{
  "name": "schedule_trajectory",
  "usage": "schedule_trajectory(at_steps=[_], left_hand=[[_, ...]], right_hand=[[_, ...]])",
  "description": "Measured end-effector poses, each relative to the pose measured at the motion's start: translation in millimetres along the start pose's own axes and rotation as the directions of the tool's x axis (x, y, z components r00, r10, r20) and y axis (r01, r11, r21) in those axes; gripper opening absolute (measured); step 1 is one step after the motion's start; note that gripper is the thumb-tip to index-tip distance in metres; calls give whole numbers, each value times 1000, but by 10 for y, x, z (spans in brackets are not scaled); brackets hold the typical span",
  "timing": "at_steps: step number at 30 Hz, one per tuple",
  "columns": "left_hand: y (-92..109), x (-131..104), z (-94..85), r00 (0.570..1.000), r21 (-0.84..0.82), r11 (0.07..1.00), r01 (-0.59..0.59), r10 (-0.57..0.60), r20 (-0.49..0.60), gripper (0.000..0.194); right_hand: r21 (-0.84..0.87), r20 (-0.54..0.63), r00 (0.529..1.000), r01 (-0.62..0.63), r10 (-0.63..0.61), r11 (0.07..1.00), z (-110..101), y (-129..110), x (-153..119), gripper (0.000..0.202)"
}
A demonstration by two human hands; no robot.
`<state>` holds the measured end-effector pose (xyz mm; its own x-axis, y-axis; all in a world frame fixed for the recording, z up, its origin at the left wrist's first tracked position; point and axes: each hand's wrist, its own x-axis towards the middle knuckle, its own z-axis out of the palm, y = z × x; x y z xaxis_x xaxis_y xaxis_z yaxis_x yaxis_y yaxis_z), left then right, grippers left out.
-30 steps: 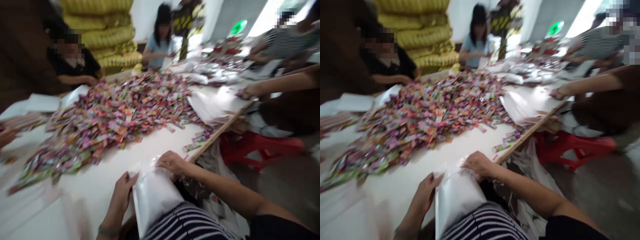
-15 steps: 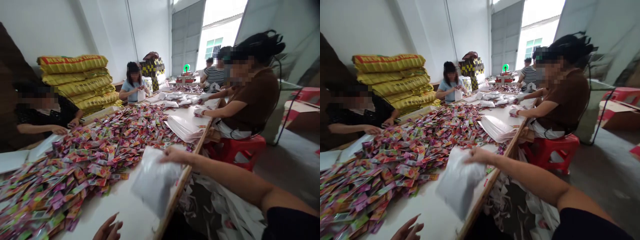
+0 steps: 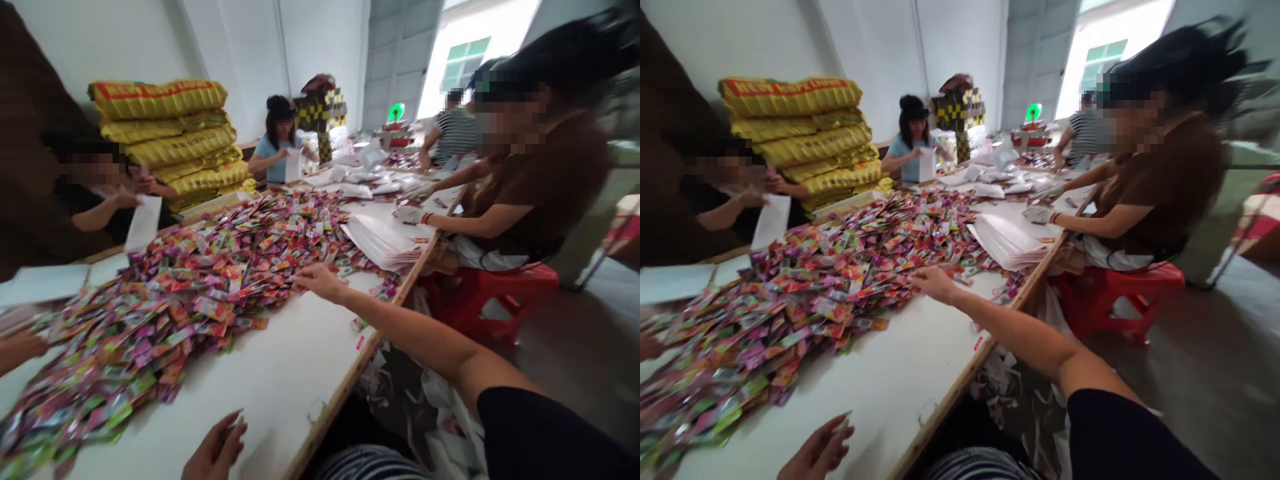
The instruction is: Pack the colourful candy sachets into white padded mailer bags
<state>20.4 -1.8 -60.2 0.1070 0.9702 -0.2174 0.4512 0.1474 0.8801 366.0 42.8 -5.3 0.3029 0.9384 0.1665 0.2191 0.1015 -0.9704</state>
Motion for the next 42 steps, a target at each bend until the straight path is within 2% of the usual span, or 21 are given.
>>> schedule_trajectory(at_steps=[3, 5, 8, 11, 13, 15, 17, 19, 22, 24, 27, 30, 33, 35, 37, 38, 39, 41, 42], left_hand=[[-17, 111, -136, 999, 205, 978, -28, 36, -34, 46], [-24, 270, -262, 981, 374, 927, -9, 81, -176, 39], [-25, 607, -481, 883, 582, 805, 111, 189, -429, 46], [26, 972, -629, 826, 645, 728, 232, 203, -526, 64], [80, 1186, -638, 857, 698, 682, 220, 207, -472, 73], [125, 1333, -569, 907, 763, 626, 162, 210, -365, 67], [139, 1368, -433, 936, 803, 583, 123, 201, -290, 52], [124, 1272, -247, 945, 821, 563, 96, 209, -253, 43], [98, 942, 63, 962, 847, 529, -43, 252, -109, 39], [104, 686, 231, 963, 814, 563, -145, 270, -15, 43], [112, 359, 349, 961, 675, 694, -248, 266, 80, 65], [48, 85, 316, 920, 491, 778, -392, 321, 226, 73], [-48, -162, 205, 872, 355, 803, -478, 386, 302, 60], [-83, -261, 112, 876, 344, 808, -478, 410, 254, 45], [-88, -259, 23, 879, 423, 775, -470, 453, 147, 36], [-84, -218, -13, 870, 489, 737, -466, 483, 101, 33], [-81, -158, -40, 856, 559, 688, -462, 511, 77, 31], [-84, -13, -57, 832, 656, 582, -481, 539, 132, 29], [-93, 51, -46, 826, 675, 541, -502, 532, 188, 28]], right_hand=[[-193, 151, 988, 72, -43, 979, 645, 436, -324, 14], [-288, 173, 984, 88, -39, 954, 977, 650, -430, 16], [-344, 262, 962, 169, -78, 924, 1357, 833, -450, 18], [-347, 366, 917, 293, -159, 891, 1582, 845, -401, 22], [-363, 396, 893, 365, -212, 858, 1675, 802, -355, 28], [-372, 403, 880, 409, -252, 833, 1766, 764, -310, 33], [-353, 395, 878, 417, -271, 837, 1870, 755, -279, 39], [-308, 353, 900, 369, -255, 877, 1965, 784, -269, 46], [-205, 292, 939, 248, -183, 947, 2005, 876, -284, 62], [-143, 321, 935, 206, -151, 968, 1940, 940, -289, 64], [-126, 381, 917, 174, -114, 977, 1754, 993, -256, 31], [-246, 271, 960, 138, -69, 959, 1545, 966, -168, 18], [-451, 116, 989, 136, -93, 882, 1359, 874, -70, 12], [-544, 27, 979, 186, -204, 818, 1281, 787, -45, 23], [-567, -27, 939, 268, -343, 779, 1276, 686, -91, 33], [-554, -9, 918, 325, -396, 766, 1306, 635, -146, 33], [-530, 56, 900, 393, -431, 752, 1358, 588, -221, 31], [-456, 301, 836, 549, -459, 700, 1499, 518, -400, 30], [-417, 445, 774, 624, -450, 661, 1572, 500, -486, 29]])
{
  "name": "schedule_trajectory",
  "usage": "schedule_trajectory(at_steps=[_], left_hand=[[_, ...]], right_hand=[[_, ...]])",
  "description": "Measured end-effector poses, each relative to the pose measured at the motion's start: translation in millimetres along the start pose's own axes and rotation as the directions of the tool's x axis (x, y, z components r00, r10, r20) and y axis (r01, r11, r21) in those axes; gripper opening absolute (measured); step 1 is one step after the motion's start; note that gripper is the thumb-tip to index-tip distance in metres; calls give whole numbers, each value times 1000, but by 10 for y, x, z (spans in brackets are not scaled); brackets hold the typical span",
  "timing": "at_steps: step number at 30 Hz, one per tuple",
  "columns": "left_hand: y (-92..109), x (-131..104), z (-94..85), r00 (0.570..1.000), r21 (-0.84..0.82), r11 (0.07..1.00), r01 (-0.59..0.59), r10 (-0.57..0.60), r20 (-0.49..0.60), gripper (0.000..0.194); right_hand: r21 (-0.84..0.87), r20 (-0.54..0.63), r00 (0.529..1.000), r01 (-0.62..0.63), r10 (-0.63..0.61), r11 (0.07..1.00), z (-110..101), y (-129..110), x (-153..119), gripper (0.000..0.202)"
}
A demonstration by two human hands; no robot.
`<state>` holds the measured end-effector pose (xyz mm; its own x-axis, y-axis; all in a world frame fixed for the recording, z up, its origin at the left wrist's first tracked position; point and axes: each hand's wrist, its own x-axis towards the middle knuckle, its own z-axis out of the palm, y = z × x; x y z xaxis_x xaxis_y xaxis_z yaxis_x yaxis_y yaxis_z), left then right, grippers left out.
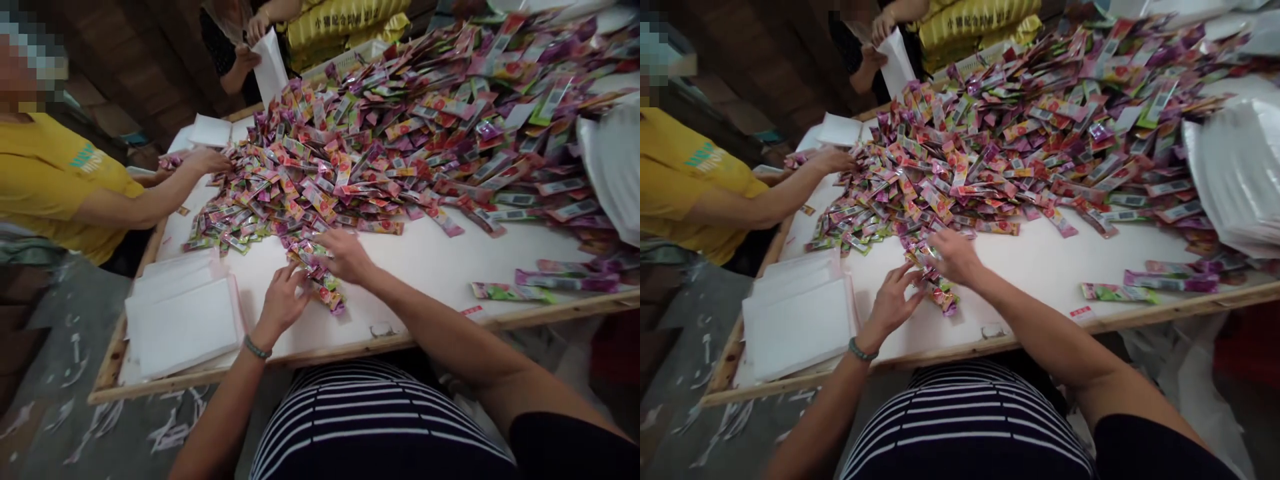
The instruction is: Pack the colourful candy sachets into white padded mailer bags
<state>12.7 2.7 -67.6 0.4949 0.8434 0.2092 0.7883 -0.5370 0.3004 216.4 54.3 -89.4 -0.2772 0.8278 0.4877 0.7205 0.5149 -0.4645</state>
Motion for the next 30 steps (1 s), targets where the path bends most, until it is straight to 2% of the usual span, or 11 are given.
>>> schedule_trajectory(at_steps=[2, 5, 9, 12, 14, 16, 18, 21, 25, 27, 30], left_hand=[[-20, 52, 73, 995, 21, 999, -47, 45, 91, 22], [33, -22, 150, 991, 20, 1000, -9, 7, 135, 15], [146, -261, 103, 987, -32, 995, 93, -88, 136, 19], [209, -400, -14, 956, -84, 972, 217, -195, 220, 15], [241, -445, -94, 919, -93, 944, 317, -281, 277, 10], [275, -449, -144, 892, -51, 921, 387, -359, 274, 8], [312, -419, -147, 887, 17, 912, 410, -403, 225, 14], [347, -352, -78, 882, 95, 910, 404, -415, 223, 16], [290, -356, -16, 860, 58, 898, 437, -436, 266, 5], [235, -402, -37, 897, -13, 919, 395, -383, 220, 7], [185, -461, -82, 980, -73, 986, 151, -139, 143, 14]], right_hand=[[-23, 227, 966, 130, -121, 991, 96, -111, -39, 25], [-145, 377, 926, 79, -19, 986, 111, -30, -42, 21], [-275, 310, 928, -122, 208, 954, -63, 243, 19, 28], [-229, 204, 956, -165, 213, 959, -185, 235, 49, 27], [-152, 245, 954, -137, 171, 979, -225, 103, 32, 30], [-109, 400, 902, -129, 163, 986, -225, -65, -19, 36], [-138, 563, 805, -133, 188, 981, -197, -200, -87, 36], [-201, 655, 722, -119, 224, 972, -155, -257, -168, 29], [-193, 546, 776, -249, 315, 949, -197, -120, -242, 14], [-172, 432, 810, -358, 397, 918, -251, -44, -310, 24], [-97, 254, 859, -435, 444, 895, -331, -12, -470, 33]])
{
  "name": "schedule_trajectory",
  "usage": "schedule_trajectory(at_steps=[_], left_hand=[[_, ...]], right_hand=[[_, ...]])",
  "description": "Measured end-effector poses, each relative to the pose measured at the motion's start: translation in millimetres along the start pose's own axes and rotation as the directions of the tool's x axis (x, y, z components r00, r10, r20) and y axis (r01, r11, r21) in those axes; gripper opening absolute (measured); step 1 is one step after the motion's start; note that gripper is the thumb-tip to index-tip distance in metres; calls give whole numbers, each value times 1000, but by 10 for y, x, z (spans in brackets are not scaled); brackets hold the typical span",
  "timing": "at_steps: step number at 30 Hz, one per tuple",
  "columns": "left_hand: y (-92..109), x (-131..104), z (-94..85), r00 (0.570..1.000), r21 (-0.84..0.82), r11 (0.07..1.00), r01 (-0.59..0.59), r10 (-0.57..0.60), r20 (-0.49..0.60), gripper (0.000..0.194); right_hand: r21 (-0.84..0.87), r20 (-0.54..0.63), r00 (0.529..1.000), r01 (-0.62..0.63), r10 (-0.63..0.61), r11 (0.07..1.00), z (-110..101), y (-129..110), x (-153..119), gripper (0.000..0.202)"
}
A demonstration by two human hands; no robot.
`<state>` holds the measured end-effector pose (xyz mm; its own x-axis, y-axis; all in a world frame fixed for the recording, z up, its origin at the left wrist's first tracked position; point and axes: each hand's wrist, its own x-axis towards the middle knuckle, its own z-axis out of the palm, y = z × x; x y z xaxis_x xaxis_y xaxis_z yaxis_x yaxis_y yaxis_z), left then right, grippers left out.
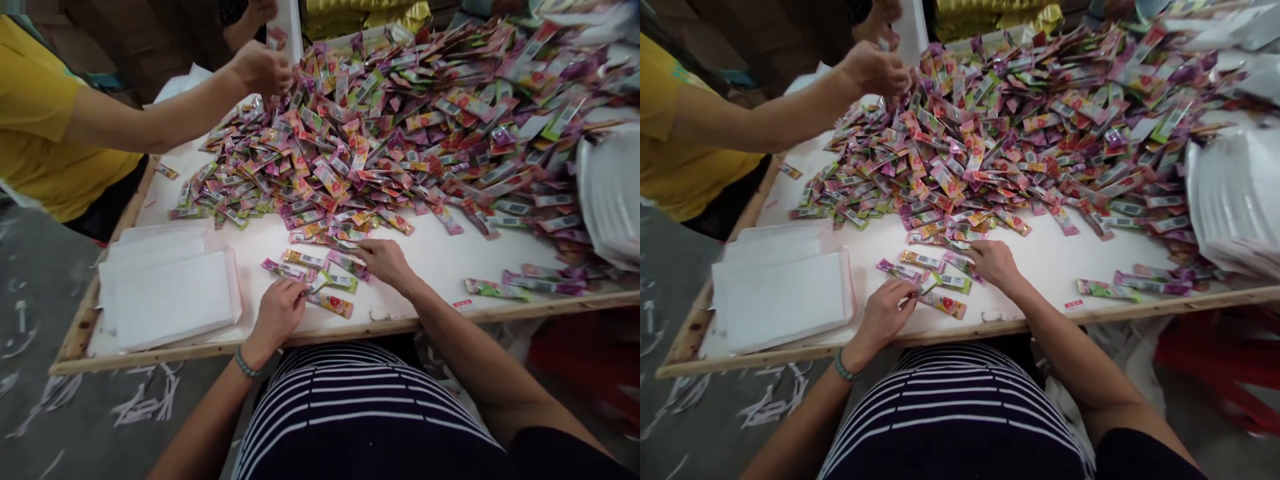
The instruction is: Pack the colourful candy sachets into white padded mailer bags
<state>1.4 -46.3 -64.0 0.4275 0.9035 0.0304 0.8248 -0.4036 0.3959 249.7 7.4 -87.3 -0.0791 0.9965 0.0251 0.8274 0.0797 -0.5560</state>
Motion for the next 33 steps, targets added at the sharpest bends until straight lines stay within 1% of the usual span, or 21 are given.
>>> schedule_trajectory(at_steps=[2, 3, 5, 7, 8, 10, 12, 13, 14, 15, 17, 18, 20, 22, 23, 25, 27, 29, 30, 31, 33], left_hand=[[3, -17, 3, 982, -1, 984, -179, 179, 55, 15], [11, -23, 17, 966, -15, 971, -237, 237, 100, 15], [26, -41, 55, 940, -61, 954, -293, 299, 164, 14], [25, -81, 86, 936, -107, 950, -294, 309, 169, 13], [17, -109, 95, 941, -126, 950, -284, 301, 153, 13], [-7, -168, 100, 960, -147, 956, -253, 267, 84, 13], [-31, -216, 101, 974, -129, 966, -225, 225, -12, 16], [-41, -233, 105, 976, -110, 970, -218, 214, -45, 22], [-49, -244, 111, 976, -88, 972, -217, 212, -56, 29], [-59, -249, 116, 974, -72, 972, -224, 222, -38, 35], [-91, -239, 113, 966, -74, 965, -251, 254, 37, 39], [-117, -223, 97, 964, -80, 963, -257, 262, 55, 37], [-187, -158, 30, 975, -39, 975, -220, 221, 21, 34], [-264, -46, -69, 992, 83, 990, -113, 117, -48, 44], [-296, 26, -118, 996, 157, 986, -56, 67, -62, 52], [-337, 188, -191, 1000, 266, 964, -4, 9, -16, 68], [-353, 352, -211, 996, 302, 952, -40, 12, 94, 72], [-363, 495, -181, 979, 275, 956, -99, 45, 198, 64], [-370, 554, -153, 973, 249, 962, -111, 55, 222, 56], [-379, 603, -122, 972, 220, 969, -113, 61, 228, 48], [-403, 677, -65, 978, 167, 981, -102, 69, 195, 34]], right_hand=[[65, -74, 995, 65, -60, 996, -5, 14, -132, 30], [84, -80, 991, 118, -111, 989, -1, 3, -201, 28], [63, -27, 971, 237, -236, 969, 20, -44, -325, 23], [-25, 78, 939, 338, -336, 941, 61, -109, -417, 17], [-72, 129, 921, 378, -367, 923, 86, -139, -450, 20], [-132, 204, 892, 432, -402, 892, 135, -185, -498, 29], [-150, 242, 876, 458, -417, 876, 168, -207, -545, 28], [-148, 255, 868, 470, -426, 870, 175, -211, -573, 26], [-136, 267, 858, 485, -439, 864, 173, -212, -603, 25], [-108, 279, 843, 503, -460, 857, 163, -212, -631, 24], [-38, 285, 819, 529, -498, 848, 129, -205, -666, 23], [-22, 266, 827, 518, -494, 855, 109, -199, -667, 23], [-70, 194, 884, 445, -425, 893, 79, -182, -628, 25], [-201, 128, 938, 343, -322, 918, 75, -160, -552, 23], [-271, 120, 951, 307, -285, 912, 85, -149, -511, 22], [-380, 141, 961, 276, -240, 883, 123, -129, -447, 22], [-441, 157, 965, 258, -210, 859, 161, -108, -421, 23], [-460, 157, 969, 243, -192, 854, 177, -77, -431, 25], [-457, 158, 969, 240, -187, 857, 174, -55, -445, 25], [-447, 160, 969, 239, -186, 862, 165, -29, -463, 26], [-408, 155, 971, 230, -181, 883, 139, 38, -501, 27]])
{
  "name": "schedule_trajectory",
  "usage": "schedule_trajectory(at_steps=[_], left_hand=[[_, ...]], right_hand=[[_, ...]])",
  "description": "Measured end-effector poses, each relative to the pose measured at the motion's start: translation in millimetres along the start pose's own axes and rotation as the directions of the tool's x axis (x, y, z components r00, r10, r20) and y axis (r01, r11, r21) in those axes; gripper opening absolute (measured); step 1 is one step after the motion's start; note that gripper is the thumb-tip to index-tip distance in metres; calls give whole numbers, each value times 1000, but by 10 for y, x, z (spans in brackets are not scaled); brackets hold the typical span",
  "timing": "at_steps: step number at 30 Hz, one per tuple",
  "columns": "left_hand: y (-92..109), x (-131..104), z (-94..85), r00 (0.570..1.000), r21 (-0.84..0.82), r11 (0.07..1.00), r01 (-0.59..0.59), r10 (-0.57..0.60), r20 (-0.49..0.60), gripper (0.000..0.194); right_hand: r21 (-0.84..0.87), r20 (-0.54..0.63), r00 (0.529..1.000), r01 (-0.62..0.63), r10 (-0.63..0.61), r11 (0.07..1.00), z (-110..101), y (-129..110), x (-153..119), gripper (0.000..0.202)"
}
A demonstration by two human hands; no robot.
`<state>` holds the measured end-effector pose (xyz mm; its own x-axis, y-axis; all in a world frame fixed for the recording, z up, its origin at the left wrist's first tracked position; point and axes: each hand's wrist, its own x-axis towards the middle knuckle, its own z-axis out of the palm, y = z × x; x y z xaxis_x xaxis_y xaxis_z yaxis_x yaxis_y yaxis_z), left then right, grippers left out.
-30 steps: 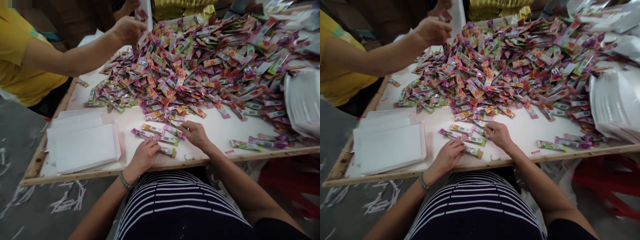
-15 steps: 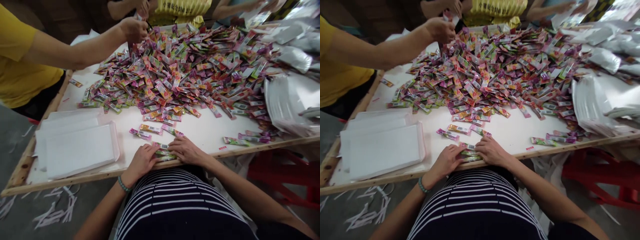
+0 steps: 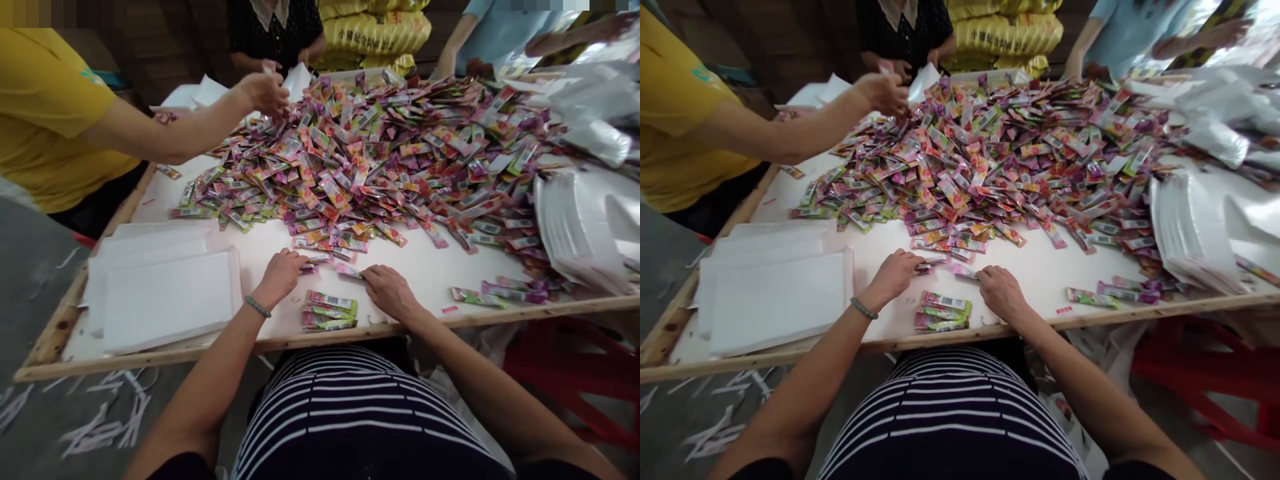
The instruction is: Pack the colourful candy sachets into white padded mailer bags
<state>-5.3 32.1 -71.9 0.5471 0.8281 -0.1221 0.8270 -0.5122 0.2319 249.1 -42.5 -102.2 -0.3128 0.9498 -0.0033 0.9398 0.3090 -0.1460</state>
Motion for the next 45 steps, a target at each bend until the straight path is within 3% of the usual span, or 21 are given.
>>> schedule_trajectory(at_steps=[4, 8, 11, 15, 19, 21, 24, 27, 29, 31, 34, 39, 45], left_hand=[[-3, 56, 0, 997, -41, 999, -24, 21, -74, 22], [203, -71, -61, 998, -93, 995, -46, 41, -56, 19], [474, -261, -23, 985, -120, 978, -169, 173, 25, 17], [681, -473, 35, 958, -239, 949, -203, 244, 153, 20], [560, -440, -75, 966, -333, 931, -147, 207, 153, 31], [446, -295, -161, 994, -258, 961, -97, 107, 24, 34], [299, 55, -248, 986, -47, 999, 16, -24, -167, 42], [218, 392, -244, 996, 96, 995, 41, -32, -85, 39], [193, 497, -204, 998, 123, 991, 50, -46, -31, 30], [173, 474, -157, 996, 129, 988, 84, -81, -34, 26], [138, 261, -96, 990, 154, 978, 141, -136, -41, 24], [138, -106, -15, 994, 159, 982, 104, -96, -56, 22], [160, 17, -21, 951, -14, 954, 300, -301, -68, 26]], right_hand=[[142, -48, 995, -81, 89, 987, 19, 149, -102, 28], [229, -199, 965, -123, 170, 966, -77, 225, -94, 27], [126, -254, 961, -82, 112, 989, -225, 172, 93, 27], [5, -133, 991, 32, -31, 999, -291, 69, 505, 21], [23, -41, 996, 80, -79, 997, -161, 52, 703, 25], [42, -13, 998, 64, -64, 997, -89, 69, 677, 19], [73, -7, 997, 72, -72, 995, -27, 98, 577, 12], [100, -17, 996, 90, -88, 991, -8, 121, 474, 10], [114, -16, 995, 98, -97, 989, -5, 148, 397, 10], [135, -5, 994, 113, -113, 984, -8, 192, 302, 10], [164, -1, 993, 116, -118, 980, -24, 266, 138, 10], [258, -46, 974, 226, -222, 939, -42, 251, 3, 11], [322, -45, 936, 344, -349, 882, -37, -34, 263, 10]])
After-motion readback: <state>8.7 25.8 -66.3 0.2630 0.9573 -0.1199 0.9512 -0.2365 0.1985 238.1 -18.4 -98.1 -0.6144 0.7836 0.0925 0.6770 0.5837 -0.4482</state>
